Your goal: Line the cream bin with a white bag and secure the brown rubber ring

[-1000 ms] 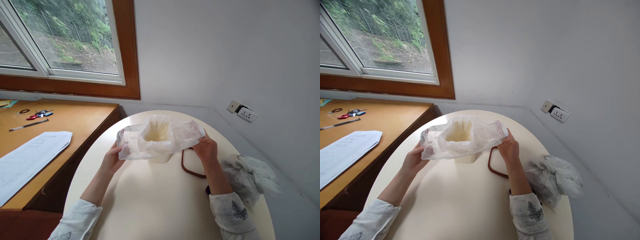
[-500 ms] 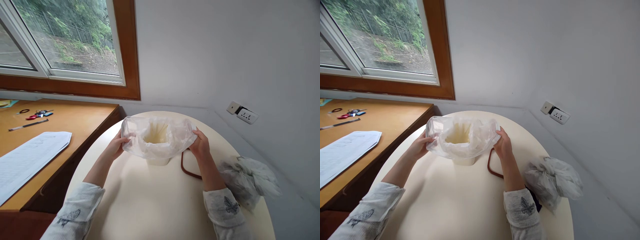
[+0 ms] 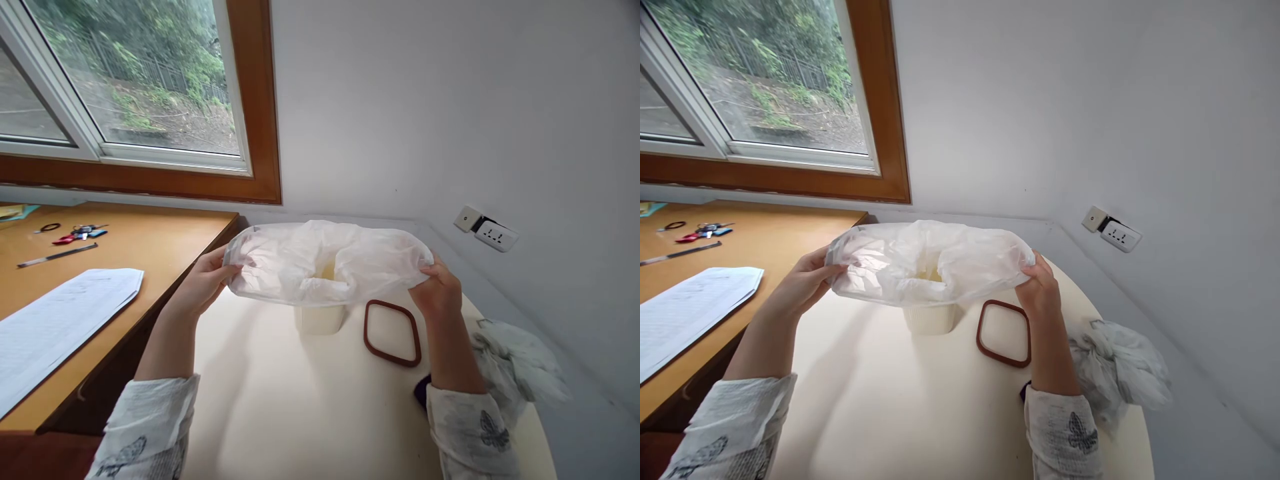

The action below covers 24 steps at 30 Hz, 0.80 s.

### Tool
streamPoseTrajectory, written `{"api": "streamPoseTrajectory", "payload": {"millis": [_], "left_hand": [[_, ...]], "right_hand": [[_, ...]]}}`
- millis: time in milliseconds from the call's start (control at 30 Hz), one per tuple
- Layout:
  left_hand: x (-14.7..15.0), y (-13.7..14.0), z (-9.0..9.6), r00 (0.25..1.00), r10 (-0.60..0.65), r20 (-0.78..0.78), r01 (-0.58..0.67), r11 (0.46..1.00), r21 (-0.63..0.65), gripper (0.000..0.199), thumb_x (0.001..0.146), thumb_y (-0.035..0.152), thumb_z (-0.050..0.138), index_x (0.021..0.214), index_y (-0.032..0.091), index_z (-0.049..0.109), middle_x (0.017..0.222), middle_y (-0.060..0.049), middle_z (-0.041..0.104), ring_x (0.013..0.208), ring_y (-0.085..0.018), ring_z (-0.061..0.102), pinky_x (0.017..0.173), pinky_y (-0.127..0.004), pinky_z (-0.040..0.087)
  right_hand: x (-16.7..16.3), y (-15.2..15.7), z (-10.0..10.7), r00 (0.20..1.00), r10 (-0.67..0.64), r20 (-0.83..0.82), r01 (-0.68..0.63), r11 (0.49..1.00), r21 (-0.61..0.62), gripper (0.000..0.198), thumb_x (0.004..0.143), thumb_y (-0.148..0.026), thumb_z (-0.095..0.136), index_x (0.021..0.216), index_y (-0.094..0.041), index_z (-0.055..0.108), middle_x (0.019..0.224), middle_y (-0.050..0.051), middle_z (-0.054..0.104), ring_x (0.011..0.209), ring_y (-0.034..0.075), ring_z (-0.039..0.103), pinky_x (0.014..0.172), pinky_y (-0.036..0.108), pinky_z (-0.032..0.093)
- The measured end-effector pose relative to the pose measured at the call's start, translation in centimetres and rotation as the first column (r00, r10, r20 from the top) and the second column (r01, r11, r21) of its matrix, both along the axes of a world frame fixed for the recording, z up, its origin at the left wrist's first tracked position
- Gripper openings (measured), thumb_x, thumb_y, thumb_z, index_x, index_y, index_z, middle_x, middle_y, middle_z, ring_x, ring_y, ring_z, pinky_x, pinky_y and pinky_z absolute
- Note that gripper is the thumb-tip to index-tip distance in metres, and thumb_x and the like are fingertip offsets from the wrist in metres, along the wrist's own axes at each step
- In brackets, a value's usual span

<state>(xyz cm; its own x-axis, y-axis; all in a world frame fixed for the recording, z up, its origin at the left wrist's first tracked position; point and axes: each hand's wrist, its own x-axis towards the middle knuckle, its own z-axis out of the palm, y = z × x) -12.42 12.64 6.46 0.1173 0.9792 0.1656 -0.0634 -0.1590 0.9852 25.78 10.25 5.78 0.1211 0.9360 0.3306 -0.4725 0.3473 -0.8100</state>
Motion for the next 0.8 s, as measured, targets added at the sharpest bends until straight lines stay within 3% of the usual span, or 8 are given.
{"api": "streamPoseTrajectory", "payload": {"millis": [67,133,333,467,633,800], "left_hand": [[0.0,0.1,0.2,0.999,0.053,0.001,-0.053,0.999,0.004,0.027,0.067,0.022,0.070,0.094,0.018,0.067,0.076,-0.001,0.065,0.067,-0.012,0.054,0.056,-0.019,0.039],[0.1,0.1,0.5,0.993,0.120,0.008,-0.120,0.993,0.002,0.032,0.065,0.021,0.071,0.096,0.018,0.066,0.075,-0.001,0.065,0.066,-0.011,0.054,0.054,-0.019,0.038],[0.0,-0.8,2.1,0.925,0.378,0.050,-0.379,0.926,0.006,0.043,0.057,0.015,0.072,0.100,0.014,0.066,0.065,-0.001,0.062,0.054,-0.008,0.047,0.047,-0.019,0.034],[0.2,-1.5,3.0,0.856,0.507,0.097,-0.514,0.854,0.078,0.040,0.057,0.012,0.068,0.097,0.013,0.066,0.060,0.002,0.059,0.049,-0.006,0.045,0.045,-0.018,0.033],[0.3,-1.9,3.5,0.808,0.583,0.088,-0.589,0.793,0.157,0.034,0.056,0.008,0.062,0.090,0.014,0.065,0.075,-0.001,0.065,0.043,-0.005,0.045,0.041,-0.020,0.032],[0.4,-2.3,3.8,0.781,0.618,0.095,-0.624,0.763,0.165,0.012,0.054,0.005,0.059,0.063,0.012,0.061,0.072,-0.003,0.064,0.053,-0.008,0.049,0.045,-0.020,0.031]], "right_hand": [[0.5,-0.1,0.2,0.997,-0.059,0.047,0.059,0.998,0.005,0.014,0.062,-0.016,0.054,0.075,-0.019,0.056,0.078,0.002,0.058,0.071,0.017,0.054,0.062,0.031,0.048],[0.8,-0.3,0.5,0.990,-0.116,0.085,0.115,0.993,0.017,0.007,0.064,-0.015,0.057,0.067,-0.020,0.052,0.071,0.001,0.055,0.066,0.015,0.053,0.058,0.030,0.047],[0.7,-1.4,2.1,0.953,-0.291,0.086,0.283,0.955,0.087,0.016,0.062,-0.009,0.057,0.055,-0.018,0.045,0.058,-0.003,0.049,0.061,0.012,0.051,0.053,0.024,0.043],[0.5,-1.8,2.7,0.902,-0.432,0.009,0.428,0.896,0.121,0.013,0.060,-0.009,0.053,0.054,-0.017,0.045,0.057,-0.004,0.049,0.059,0.011,0.050,0.055,0.025,0.045],[0.8,-1.7,2.5,0.805,-0.593,-0.024,0.593,0.800,0.095,0.009,0.058,-0.010,0.051,0.056,-0.018,0.045,0.063,-0.002,0.053,0.058,0.010,0.051,0.051,0.022,0.043],[1.0,-1.7,2.5,0.738,-0.675,0.012,0.671,0.736,0.091,0.015,0.058,-0.009,0.050,0.069,-0.020,0.051,0.067,-0.003,0.055,0.059,0.009,0.050,0.047,0.018,0.037]]}}
